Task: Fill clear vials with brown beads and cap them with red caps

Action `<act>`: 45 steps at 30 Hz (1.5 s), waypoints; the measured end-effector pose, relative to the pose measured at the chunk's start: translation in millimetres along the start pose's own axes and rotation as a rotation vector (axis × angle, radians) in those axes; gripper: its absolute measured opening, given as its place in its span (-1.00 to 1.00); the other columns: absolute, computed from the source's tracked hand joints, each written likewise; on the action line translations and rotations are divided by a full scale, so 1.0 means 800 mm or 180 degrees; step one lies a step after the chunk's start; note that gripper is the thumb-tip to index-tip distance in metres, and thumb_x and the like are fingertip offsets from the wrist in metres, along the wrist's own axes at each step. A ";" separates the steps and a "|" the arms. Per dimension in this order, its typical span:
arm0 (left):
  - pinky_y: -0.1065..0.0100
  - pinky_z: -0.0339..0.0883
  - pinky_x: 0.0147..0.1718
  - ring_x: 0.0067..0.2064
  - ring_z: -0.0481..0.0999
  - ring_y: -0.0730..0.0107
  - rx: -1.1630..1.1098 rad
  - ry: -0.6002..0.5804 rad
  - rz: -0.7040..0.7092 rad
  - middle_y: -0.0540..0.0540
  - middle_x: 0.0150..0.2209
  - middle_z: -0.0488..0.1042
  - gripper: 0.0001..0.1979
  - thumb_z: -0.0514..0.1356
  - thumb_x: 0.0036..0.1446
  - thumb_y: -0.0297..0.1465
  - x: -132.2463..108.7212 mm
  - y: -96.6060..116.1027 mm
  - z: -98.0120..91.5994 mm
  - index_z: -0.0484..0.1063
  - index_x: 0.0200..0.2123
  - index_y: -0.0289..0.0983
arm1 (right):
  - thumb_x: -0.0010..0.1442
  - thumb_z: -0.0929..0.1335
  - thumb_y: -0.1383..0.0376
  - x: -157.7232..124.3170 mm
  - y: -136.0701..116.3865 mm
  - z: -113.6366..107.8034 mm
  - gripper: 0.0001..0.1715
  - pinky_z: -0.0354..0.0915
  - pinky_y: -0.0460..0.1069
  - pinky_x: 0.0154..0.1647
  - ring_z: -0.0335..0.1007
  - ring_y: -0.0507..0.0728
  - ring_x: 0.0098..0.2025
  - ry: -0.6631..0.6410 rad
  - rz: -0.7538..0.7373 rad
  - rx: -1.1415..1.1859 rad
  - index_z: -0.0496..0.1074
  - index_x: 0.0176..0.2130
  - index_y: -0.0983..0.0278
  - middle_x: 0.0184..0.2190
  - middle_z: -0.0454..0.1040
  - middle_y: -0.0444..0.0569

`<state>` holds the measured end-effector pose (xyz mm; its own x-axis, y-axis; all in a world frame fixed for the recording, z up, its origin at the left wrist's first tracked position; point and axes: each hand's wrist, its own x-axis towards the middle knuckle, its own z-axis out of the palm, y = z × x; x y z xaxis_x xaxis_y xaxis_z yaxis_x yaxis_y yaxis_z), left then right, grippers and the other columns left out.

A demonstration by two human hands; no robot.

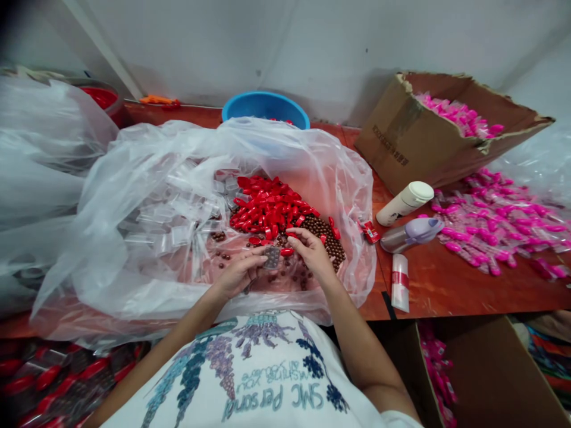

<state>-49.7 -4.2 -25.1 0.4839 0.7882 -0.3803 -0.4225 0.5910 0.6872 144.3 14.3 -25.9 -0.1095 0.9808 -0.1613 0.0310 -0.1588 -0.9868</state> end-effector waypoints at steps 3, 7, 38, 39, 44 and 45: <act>0.29 0.46 -0.23 -0.21 0.57 0.23 -0.0065 0.0116 -0.0037 -0.21 -0.18 0.56 -0.68 0.21 0.01 -0.51 -0.001 0.000 -0.002 0.49 -0.11 -0.34 | 0.19 0.30 0.07 0.000 -0.002 0.001 -0.56 0.37 0.00 -0.16 0.44 0.08 -0.20 0.0093 -0.0277 -0.0395 0.41 0.02 0.17 -0.19 0.52 -0.08; 0.27 0.46 -0.21 -0.20 0.57 0.23 -0.0086 0.0097 -0.0050 -0.22 -0.15 0.55 -0.71 0.21 0.05 -0.49 -0.001 -0.002 -0.003 0.50 -0.12 -0.35 | 0.21 0.29 0.08 -0.002 -0.006 0.006 -0.57 0.14 0.09 0.19 0.27 0.12 0.13 -0.0070 -0.0428 -0.0497 0.41 0.04 0.14 0.06 0.42 -0.10; 0.30 0.47 -0.24 -0.25 0.58 0.23 -0.0032 -0.0101 -0.0098 -0.25 -0.18 0.57 -0.58 0.25 0.03 -0.45 -0.002 -0.004 -0.015 0.44 0.01 -0.38 | 0.30 0.20 0.15 -0.006 -0.005 0.019 -0.60 0.28 0.02 0.01 0.35 0.07 -0.07 -0.0245 -0.1220 -0.0590 0.24 0.11 0.12 -0.12 0.36 -0.05; 0.29 0.47 -0.24 -0.25 0.58 0.24 -0.0023 -0.0104 -0.0083 -0.25 -0.18 0.57 -0.58 0.25 0.04 -0.45 -0.002 -0.003 -0.015 0.43 0.02 -0.38 | 0.30 0.20 0.15 -0.006 -0.004 0.020 -0.60 0.29 0.01 0.00 0.35 0.06 -0.08 -0.0249 -0.1243 -0.0565 0.23 0.12 0.11 -0.12 0.36 -0.06; 0.30 0.45 -0.22 -0.23 0.57 0.25 0.0075 -0.0143 -0.0148 -0.24 -0.17 0.56 -0.58 0.27 0.03 -0.43 -0.004 0.001 -0.014 0.44 0.00 -0.37 | 0.31 0.19 0.17 -0.004 -0.005 0.017 -0.58 0.28 0.03 0.00 0.35 0.07 -0.08 -0.0279 -0.1295 -0.0605 0.19 0.15 0.09 -0.10 0.35 -0.05; 0.30 0.44 -0.22 -0.23 0.57 0.25 0.0096 -0.0147 -0.0154 -0.23 -0.18 0.56 -0.58 0.28 0.02 -0.43 -0.004 0.001 -0.013 0.45 -0.01 -0.37 | 0.31 0.19 0.17 -0.003 -0.007 0.016 -0.57 0.27 0.03 0.02 0.33 0.08 -0.06 -0.0316 -0.1318 -0.0708 0.18 0.15 0.10 -0.09 0.35 -0.03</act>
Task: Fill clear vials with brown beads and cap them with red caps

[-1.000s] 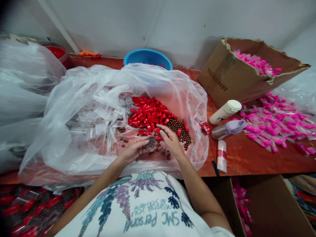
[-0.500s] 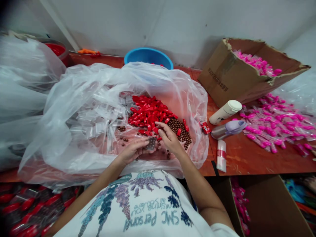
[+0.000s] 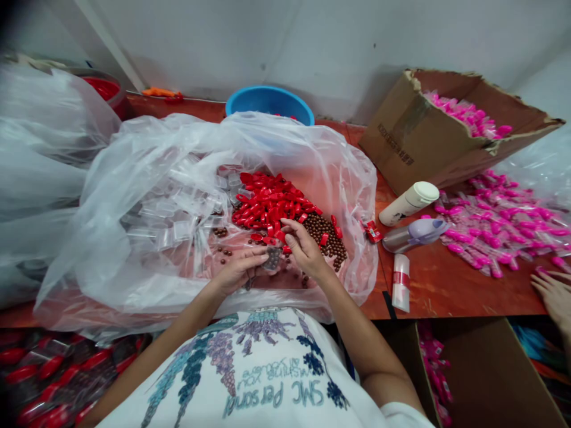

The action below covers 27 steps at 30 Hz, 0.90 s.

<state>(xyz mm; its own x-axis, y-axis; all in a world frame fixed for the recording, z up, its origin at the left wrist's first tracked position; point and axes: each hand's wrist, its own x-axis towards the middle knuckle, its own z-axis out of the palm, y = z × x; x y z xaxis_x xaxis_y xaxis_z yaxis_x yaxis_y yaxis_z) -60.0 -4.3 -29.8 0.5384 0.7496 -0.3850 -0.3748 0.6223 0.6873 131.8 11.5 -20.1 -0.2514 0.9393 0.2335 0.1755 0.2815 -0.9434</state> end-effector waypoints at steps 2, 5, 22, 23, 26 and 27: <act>0.30 0.42 -0.20 -0.21 0.56 0.25 0.0042 -0.0035 -0.0002 -0.22 -0.17 0.56 -0.58 0.30 -0.02 -0.43 0.000 -0.001 0.002 0.47 -0.03 -0.36 | 0.32 0.18 0.18 0.005 -0.003 -0.003 -0.56 0.26 0.03 0.02 0.31 0.09 -0.05 -0.0186 -0.0047 -0.0200 0.17 0.17 0.11 -0.06 0.34 -0.02; 0.30 0.39 -0.16 -0.20 0.55 0.27 0.0167 -0.0087 0.0039 -0.20 -0.17 0.56 -0.59 0.32 -0.03 -0.40 0.000 -0.003 0.002 0.49 -0.05 -0.35 | 0.32 0.18 0.20 0.012 -0.007 -0.006 -0.56 0.25 0.02 0.01 0.30 0.08 -0.05 -0.0349 -0.0142 -0.0424 0.17 0.18 0.12 -0.05 0.34 -0.02; 0.32 0.35 -0.12 -0.12 0.50 0.29 0.0748 0.0088 0.0258 -0.16 -0.06 0.52 -0.54 0.27 0.04 -0.30 -0.007 0.009 -0.018 0.43 0.05 -0.25 | 0.32 0.18 0.17 0.012 0.006 0.005 -0.58 0.36 -0.01 -0.15 0.36 0.06 -0.15 0.0005 -0.0136 0.0046 0.16 0.16 0.07 -0.09 0.34 -0.04; 0.32 0.35 -0.12 -0.12 0.50 0.29 0.0840 0.0131 0.0267 -0.15 -0.05 0.51 -0.54 0.27 0.04 -0.29 -0.007 0.008 -0.019 0.43 0.04 -0.24 | 0.32 0.18 0.17 0.013 0.006 0.003 -0.58 0.36 0.00 -0.13 0.36 0.06 -0.15 0.0066 -0.0151 0.0010 0.17 0.16 0.08 -0.09 0.34 -0.04; 0.33 0.33 -0.11 -0.08 0.48 0.25 0.1130 0.0252 0.0342 -0.13 -0.01 0.49 -0.54 0.27 0.03 -0.26 -0.007 0.007 -0.020 0.44 0.03 -0.23 | 0.32 0.18 0.18 0.015 0.008 0.003 -0.58 0.33 0.03 -0.08 0.36 0.08 -0.11 0.0151 -0.0182 0.0007 0.17 0.16 0.09 -0.08 0.34 -0.03; 0.32 0.33 -0.10 -0.07 0.47 0.24 0.1200 0.0263 0.0363 -0.13 0.00 0.49 -0.54 0.27 0.03 -0.26 -0.008 0.008 -0.020 0.44 0.03 -0.23 | 0.32 0.18 0.18 0.014 0.009 0.004 -0.58 0.32 0.04 -0.06 0.35 0.09 -0.08 0.0106 -0.0192 0.0038 0.17 0.16 0.09 -0.08 0.34 -0.03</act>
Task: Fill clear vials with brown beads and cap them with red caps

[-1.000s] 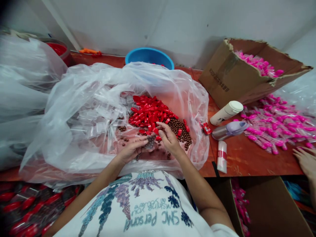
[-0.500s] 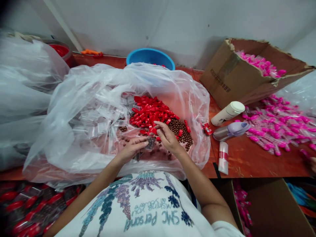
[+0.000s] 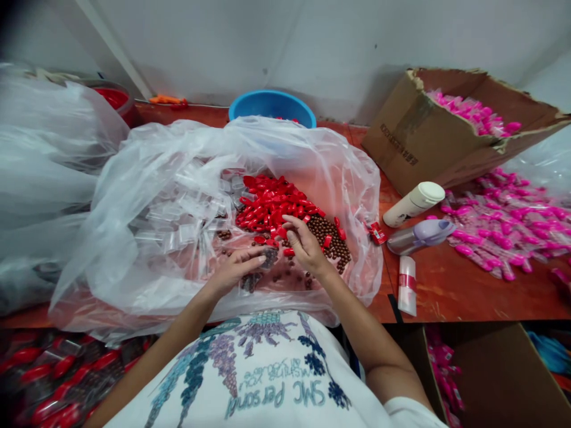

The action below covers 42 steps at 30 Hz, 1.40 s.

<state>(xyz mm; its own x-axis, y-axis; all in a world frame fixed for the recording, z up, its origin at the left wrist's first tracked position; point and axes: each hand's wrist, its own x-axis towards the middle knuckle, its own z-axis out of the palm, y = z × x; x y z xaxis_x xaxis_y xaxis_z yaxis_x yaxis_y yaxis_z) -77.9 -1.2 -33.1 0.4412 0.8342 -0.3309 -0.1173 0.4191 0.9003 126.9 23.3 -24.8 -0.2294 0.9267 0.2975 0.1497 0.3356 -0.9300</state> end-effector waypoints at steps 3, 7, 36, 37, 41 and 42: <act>0.28 0.32 -0.08 -0.04 0.46 0.20 -0.0025 -0.0026 0.0020 -0.13 -0.01 0.49 -0.51 0.26 0.04 -0.25 -0.001 0.004 0.000 0.41 0.06 -0.22 | 0.32 0.18 0.19 -0.006 0.003 0.007 -0.58 0.30 0.07 -0.02 0.35 0.10 -0.06 -0.0205 -0.0025 0.0099 0.15 0.16 0.09 -0.08 0.35 -0.02; 0.25 0.33 -0.08 -0.07 0.48 0.21 -0.0135 -0.0095 -0.0057 -0.15 -0.03 0.50 -0.50 0.26 0.04 -0.25 -0.004 0.007 0.000 0.41 0.07 -0.24 | 0.33 0.17 0.19 -0.008 0.005 0.010 -0.58 0.34 0.04 -0.10 0.39 0.05 -0.21 -0.0214 -0.0059 0.0202 0.13 0.17 0.09 -0.09 0.34 -0.02; 0.27 0.37 -0.14 -0.11 0.49 0.19 0.0083 0.0170 0.0022 -0.15 -0.08 0.53 -0.57 0.29 0.00 -0.25 -0.011 0.006 -0.001 0.50 -0.04 -0.27 | 0.33 0.16 0.23 -0.004 0.002 0.007 -0.54 0.28 0.09 0.02 0.34 0.11 -0.03 0.0046 -0.0495 -0.0665 0.12 0.20 0.09 -0.04 0.39 0.01; 0.26 0.37 -0.14 -0.11 0.49 0.19 0.0052 0.0196 0.0007 -0.15 -0.08 0.53 -0.57 0.29 -0.01 -0.25 -0.011 0.007 0.000 0.49 -0.04 -0.27 | 0.33 0.17 0.23 -0.002 0.000 0.006 -0.54 0.28 0.08 0.02 0.34 0.11 -0.03 0.0091 -0.0490 -0.0671 0.14 0.20 0.09 -0.04 0.39 0.00; 0.23 0.37 -0.11 -0.07 0.48 0.16 -0.0083 0.0204 0.0011 -0.15 -0.06 0.52 -0.56 0.29 0.00 -0.26 -0.013 0.007 0.001 0.48 -0.02 -0.26 | 0.30 0.23 0.22 0.001 -0.007 0.012 -0.63 0.26 0.06 0.04 0.36 0.11 -0.01 -0.0004 -0.0161 -0.0568 0.34 0.08 0.10 -0.06 0.45 -0.04; 0.23 0.37 -0.11 -0.05 0.47 0.15 -0.0101 0.0197 0.0038 -0.15 -0.05 0.51 -0.56 0.28 0.01 -0.25 -0.013 0.006 0.001 0.48 -0.02 -0.25 | 0.28 0.25 0.21 0.001 -0.008 0.014 -0.67 0.26 0.06 0.03 0.38 0.12 -0.03 -0.0074 -0.0027 -0.0509 0.39 0.03 0.12 -0.08 0.47 -0.04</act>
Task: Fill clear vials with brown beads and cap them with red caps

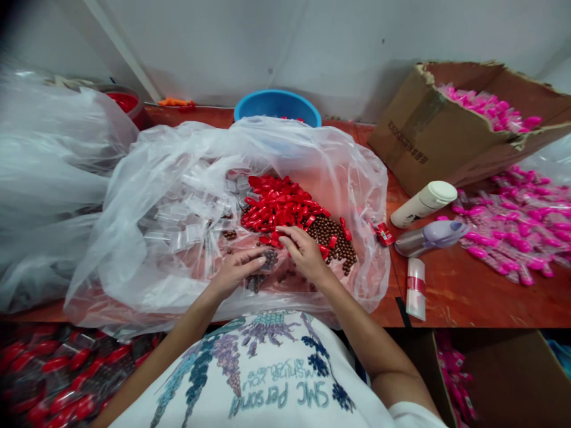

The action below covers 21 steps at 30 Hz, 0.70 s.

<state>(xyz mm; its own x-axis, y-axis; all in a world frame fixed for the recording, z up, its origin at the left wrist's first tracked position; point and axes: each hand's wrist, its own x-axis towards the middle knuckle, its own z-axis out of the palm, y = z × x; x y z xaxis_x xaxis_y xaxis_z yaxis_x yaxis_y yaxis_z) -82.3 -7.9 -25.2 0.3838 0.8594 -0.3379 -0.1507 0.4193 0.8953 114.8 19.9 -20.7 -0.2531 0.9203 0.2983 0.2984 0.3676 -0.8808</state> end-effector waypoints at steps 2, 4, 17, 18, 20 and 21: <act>0.22 0.36 -0.09 -0.03 0.46 0.14 0.0020 -0.0032 0.0099 -0.15 -0.05 0.51 -0.56 0.27 0.02 -0.25 0.001 -0.002 -0.001 0.47 0.00 -0.26 | 0.25 0.29 0.19 -0.002 -0.001 0.004 -0.72 0.29 0.06 -0.01 0.42 0.12 -0.09 -0.0125 0.0222 0.0133 0.48 -0.07 0.14 -0.14 0.52 -0.06; 0.22 0.33 -0.05 -0.01 0.45 0.13 0.0145 -0.0099 0.0222 -0.16 -0.05 0.51 -0.57 0.26 0.04 -0.25 0.002 -0.003 -0.002 0.47 -0.01 -0.27 | 0.22 0.31 0.19 -0.005 -0.001 0.007 -0.74 0.32 0.05 -0.05 0.44 0.11 -0.13 -0.0196 0.0337 0.0220 0.51 -0.12 0.14 -0.19 0.54 -0.06; 0.29 0.33 -0.11 -0.11 0.50 0.21 0.0028 -0.0284 0.0278 -0.16 -0.05 0.51 -0.53 0.25 0.06 -0.25 0.006 0.001 0.014 0.41 0.06 -0.26 | 0.20 0.34 0.20 -0.033 -0.012 0.037 -0.79 0.35 0.08 -0.06 0.46 0.13 -0.16 0.0885 0.0482 0.0204 0.53 -0.17 0.14 -0.22 0.56 -0.06; 0.29 0.34 -0.13 -0.13 0.50 0.23 -0.0056 -0.0315 0.0250 -0.16 -0.05 0.51 -0.52 0.25 0.06 -0.26 0.005 0.001 0.015 0.41 0.06 -0.27 | 0.21 0.33 0.20 -0.034 -0.012 0.037 -0.79 0.35 0.08 -0.06 0.46 0.13 -0.17 0.0917 0.0482 0.0213 0.53 -0.17 0.14 -0.22 0.56 -0.05; 0.30 0.35 -0.15 -0.15 0.51 0.24 -0.0222 -0.0381 0.0198 -0.17 -0.06 0.51 -0.51 0.26 0.05 -0.25 0.002 -0.001 0.017 0.41 0.06 -0.28 | 0.23 0.31 0.21 -0.034 -0.009 0.032 -0.78 0.36 0.08 -0.08 0.46 0.13 -0.17 0.0801 0.0391 0.0164 0.52 -0.16 0.13 -0.22 0.55 -0.05; 0.30 0.36 -0.16 -0.16 0.51 0.24 -0.0289 -0.0394 0.0187 -0.17 -0.06 0.51 -0.52 0.26 0.05 -0.25 0.001 -0.002 0.017 0.42 0.05 -0.28 | 0.23 0.31 0.21 -0.034 -0.007 0.029 -0.77 0.35 0.08 -0.07 0.45 0.14 -0.15 0.0642 0.0287 0.0075 0.51 -0.14 0.12 -0.21 0.54 -0.05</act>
<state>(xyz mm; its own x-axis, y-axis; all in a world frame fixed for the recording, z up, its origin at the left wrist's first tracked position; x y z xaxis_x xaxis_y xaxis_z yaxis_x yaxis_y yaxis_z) -69.6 -11.4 -22.8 0.4804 0.8429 -0.2423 -0.2558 0.3990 0.8806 98.9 -10.4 -32.7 -0.0364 0.9583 0.2834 0.2892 0.2816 -0.9149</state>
